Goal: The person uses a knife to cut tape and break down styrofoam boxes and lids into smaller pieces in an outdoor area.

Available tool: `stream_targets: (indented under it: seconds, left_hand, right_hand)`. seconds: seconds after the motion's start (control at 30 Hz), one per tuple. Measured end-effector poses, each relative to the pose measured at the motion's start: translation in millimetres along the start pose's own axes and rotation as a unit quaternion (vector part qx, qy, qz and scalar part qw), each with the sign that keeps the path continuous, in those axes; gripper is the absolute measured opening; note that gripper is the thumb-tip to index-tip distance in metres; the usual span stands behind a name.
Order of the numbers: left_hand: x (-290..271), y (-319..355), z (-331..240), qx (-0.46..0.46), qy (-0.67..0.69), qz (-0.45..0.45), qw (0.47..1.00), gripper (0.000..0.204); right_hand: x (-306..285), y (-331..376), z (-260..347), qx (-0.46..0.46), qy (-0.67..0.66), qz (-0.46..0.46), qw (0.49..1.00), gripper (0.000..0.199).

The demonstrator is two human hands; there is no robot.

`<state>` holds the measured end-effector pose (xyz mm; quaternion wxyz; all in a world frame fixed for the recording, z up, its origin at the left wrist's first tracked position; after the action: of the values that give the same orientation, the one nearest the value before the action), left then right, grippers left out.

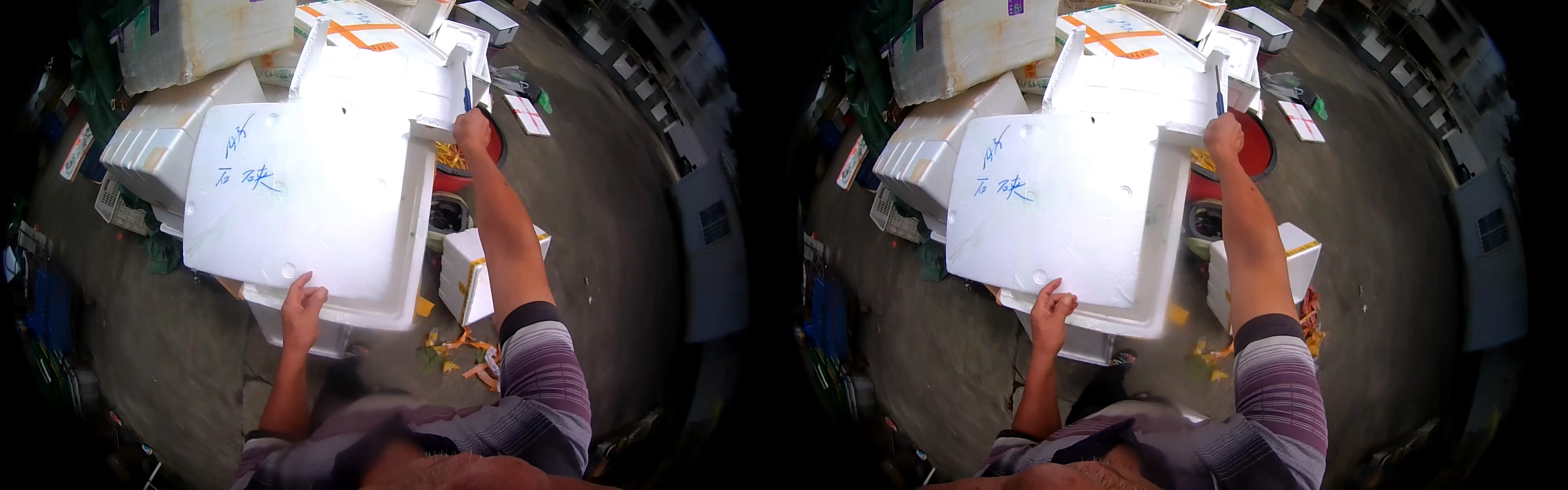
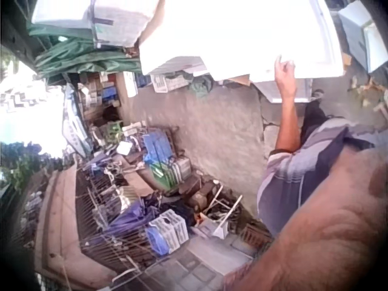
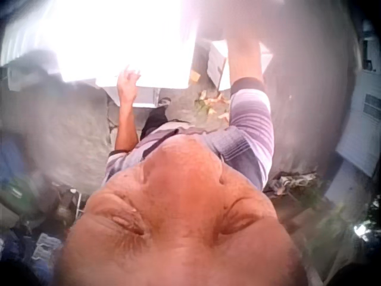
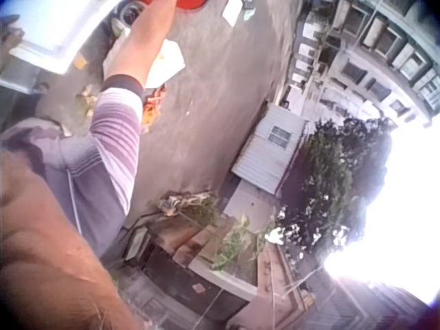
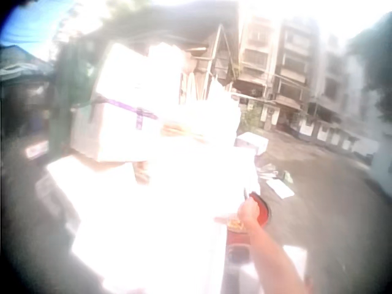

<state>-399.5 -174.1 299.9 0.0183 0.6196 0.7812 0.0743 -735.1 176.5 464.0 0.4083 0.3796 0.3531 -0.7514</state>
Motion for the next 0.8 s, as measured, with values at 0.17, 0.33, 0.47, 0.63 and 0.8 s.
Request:
stream_targets:
  seconds: [0.17,0.33,0.47,0.63,0.8]
  left_hand:
    - [0.2,-0.5,5.2,-0.071,0.004,-0.02,0.997,0.052]
    - [-5.5,-7.7,4.3,-0.096,-0.055,-0.015,0.994,0.052]
    - [-2.2,-15.6,-11.9,-0.092,-0.069,0.009,0.993,0.042]
    - [67.3,-9.0,-40.3,-0.039,-0.024,0.13,0.99,0.03]
    - [175.8,21.9,-17.8,-0.032,0.013,0.307,0.951,0.035]
  right_hand:
    - [-43.3,-30.1,-68.9,0.028,-0.002,-0.112,0.993,0.026]
    - [-90.7,-13.8,-151.3,0.055,0.002,-0.223,0.973,0.028]
    - [-119.5,35.8,-231.2,0.101,-0.027,-0.249,0.963,0.03]
    - [-106.1,179.4,-311.2,0.16,-0.125,-0.236,0.95,0.029]
    - [-84.7,394.7,-398.8,0.328,-0.172,-0.205,0.906,0.032]
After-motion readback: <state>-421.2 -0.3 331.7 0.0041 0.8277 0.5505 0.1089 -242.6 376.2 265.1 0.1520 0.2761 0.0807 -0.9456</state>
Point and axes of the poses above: each hand's wrist, its own y-axis away from the middle knuckle, its own x-axis out of the palm, z = x × y, the point moved 8 cm from there along -y, towards the middle knuckle
